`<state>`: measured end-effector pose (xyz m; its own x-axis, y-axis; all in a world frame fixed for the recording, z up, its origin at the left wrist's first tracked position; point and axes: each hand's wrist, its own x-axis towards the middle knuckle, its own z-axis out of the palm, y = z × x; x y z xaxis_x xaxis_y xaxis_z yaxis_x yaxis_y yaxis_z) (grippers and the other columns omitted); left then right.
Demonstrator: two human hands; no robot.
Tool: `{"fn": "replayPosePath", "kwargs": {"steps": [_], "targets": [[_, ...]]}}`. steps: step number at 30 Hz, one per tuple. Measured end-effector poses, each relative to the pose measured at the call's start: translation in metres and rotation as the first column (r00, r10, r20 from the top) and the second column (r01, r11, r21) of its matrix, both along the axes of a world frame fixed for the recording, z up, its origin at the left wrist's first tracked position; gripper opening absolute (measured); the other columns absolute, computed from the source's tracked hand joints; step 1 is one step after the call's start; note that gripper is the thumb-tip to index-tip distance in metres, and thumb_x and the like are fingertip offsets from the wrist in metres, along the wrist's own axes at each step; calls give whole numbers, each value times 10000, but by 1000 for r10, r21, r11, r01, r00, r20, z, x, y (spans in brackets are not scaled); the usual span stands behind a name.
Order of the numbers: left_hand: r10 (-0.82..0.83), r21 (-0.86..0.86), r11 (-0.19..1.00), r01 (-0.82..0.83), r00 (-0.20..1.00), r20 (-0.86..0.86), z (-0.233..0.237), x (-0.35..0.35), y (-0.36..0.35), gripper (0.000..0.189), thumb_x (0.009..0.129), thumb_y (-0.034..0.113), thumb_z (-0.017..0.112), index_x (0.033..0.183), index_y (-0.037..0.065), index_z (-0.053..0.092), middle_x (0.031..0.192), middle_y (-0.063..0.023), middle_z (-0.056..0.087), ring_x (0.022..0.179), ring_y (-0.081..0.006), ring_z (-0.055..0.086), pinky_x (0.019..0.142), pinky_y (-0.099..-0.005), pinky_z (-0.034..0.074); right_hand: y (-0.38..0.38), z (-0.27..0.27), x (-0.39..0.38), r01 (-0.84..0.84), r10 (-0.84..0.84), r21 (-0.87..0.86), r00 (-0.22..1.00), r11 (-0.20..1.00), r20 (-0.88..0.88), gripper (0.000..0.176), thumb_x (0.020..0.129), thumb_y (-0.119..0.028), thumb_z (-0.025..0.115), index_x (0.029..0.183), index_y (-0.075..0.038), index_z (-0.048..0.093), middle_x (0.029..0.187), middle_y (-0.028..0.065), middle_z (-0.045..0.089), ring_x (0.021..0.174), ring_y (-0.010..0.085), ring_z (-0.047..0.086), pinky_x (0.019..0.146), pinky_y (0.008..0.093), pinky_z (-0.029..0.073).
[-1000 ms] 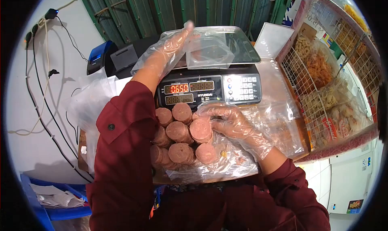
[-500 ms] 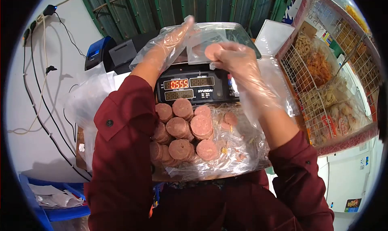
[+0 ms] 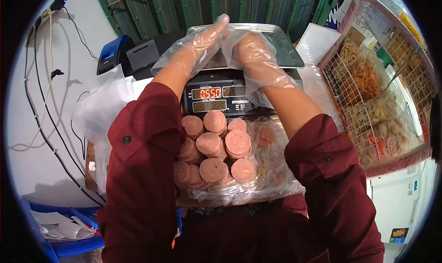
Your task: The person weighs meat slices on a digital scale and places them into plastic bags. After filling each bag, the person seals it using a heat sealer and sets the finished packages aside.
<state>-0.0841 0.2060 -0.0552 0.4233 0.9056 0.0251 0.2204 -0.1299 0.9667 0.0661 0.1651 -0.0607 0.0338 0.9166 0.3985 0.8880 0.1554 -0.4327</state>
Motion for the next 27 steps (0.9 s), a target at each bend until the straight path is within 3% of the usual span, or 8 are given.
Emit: {"fn": "replayPosePath", "kwargs": {"steps": [1, 4, 8, 10, 11, 13, 19, 27], "targets": [[11, -14, 1000, -11, 1000, -8, 0, 0, 0, 875, 942, 757, 349, 1346, 28, 615, 1495, -194, 474, 1412, -316, 393, 1187, -413, 239, 12, 2, 0, 65, -74, -180, 996, 982, -44, 316, 873, -322, 670, 1174, -230, 700, 1186, 86, 701, 1129, 322, 652, 967, 406, 515], [84, 68, 995, -76, 987, -136, 4, 7, 8, 890, 929, 771, 356, 1333, 25, 624, 1494, -194, 474, 1417, -320, 385, 1194, -431, 226, 36, -11, 0, 21, 3, -127, 983, 992, 185, 355, 880, -382, 643, 1189, -213, 682, 1176, 91, 705, 1102, 312, 660, 958, 396, 516], [126, 99, 989, -114, 984, -127, 2, 9, 4, 875, 946, 756, 337, 1318, 24, 636, 1494, -199, 471, 1423, -311, 369, 1208, -419, 184, 25, -6, 7, -96, 120, -151, 980, 984, 157, 361, 885, -431, 614, 1171, -224, 689, 1152, 94, 712, 1085, 311, 665, 943, 395, 517], [99, 106, 990, -88, 990, -103, -3, 7, 11, 873, 948, 754, 332, 1315, 24, 639, 1493, -200, 472, 1425, -308, 365, 1210, -416, 175, 5, 8, 5, -53, 2, -245, 979, 968, -205, 332, 879, -384, 630, 1151, -209, 705, 1143, 104, 713, 1079, 304, 666, 934, 399, 516], [78, 109, 992, -68, 993, -86, -5, 6, 16, 872, 950, 753, 330, 1313, 24, 641, 1493, -200, 473, 1426, -307, 363, 1211, -415, 171, 9, 3, 9, -52, 0, -245, 978, 968, -208, 332, 879, -384, 630, 1151, -209, 705, 1143, 104, 713, 1079, 304, 666, 934, 399, 516], [26, 120, 993, -20, 998, -49, -9, 5, 27, 870, 952, 751, 326, 1309, 24, 643, 1491, -201, 474, 1428, -304, 359, 1214, -412, 162, 26, -15, 21, -145, 134, -82, 983, 986, -123, 332, 874, -383, 626, 1122, -181, 718, 1146, 106, 711, 1077, 303, 666, 934, 394, 513], [-66, 164, 985, 61, 997, 27, -22, 7, 53, 864, 960, 744, 314, 1299, 25, 652, 1488, -203, 477, 1433, -295, 348, 1220, -404, 137, 31, -10, 23, -65, 80, -147, 992, 987, 98, 358, 883, -399, 590, 1128, -176, 724, 1159, 88, 712, 1089, 286, 664, 929, 384, 520], [-61, 35, 998, 59, 997, 57, -6, 13, 36, 873, 970, 738, 286, 1278, 15, 664, 1466, -198, 504, 1442, -288, 324, 1223, -394, 103, 50, -33, 28, -159, 152, 5, 950, 987, 272, 375, 877, -377, 598, 1191, -200, 698, 1175, 92, 706, 1120, 301, 651, 941, 380, 517]]}}
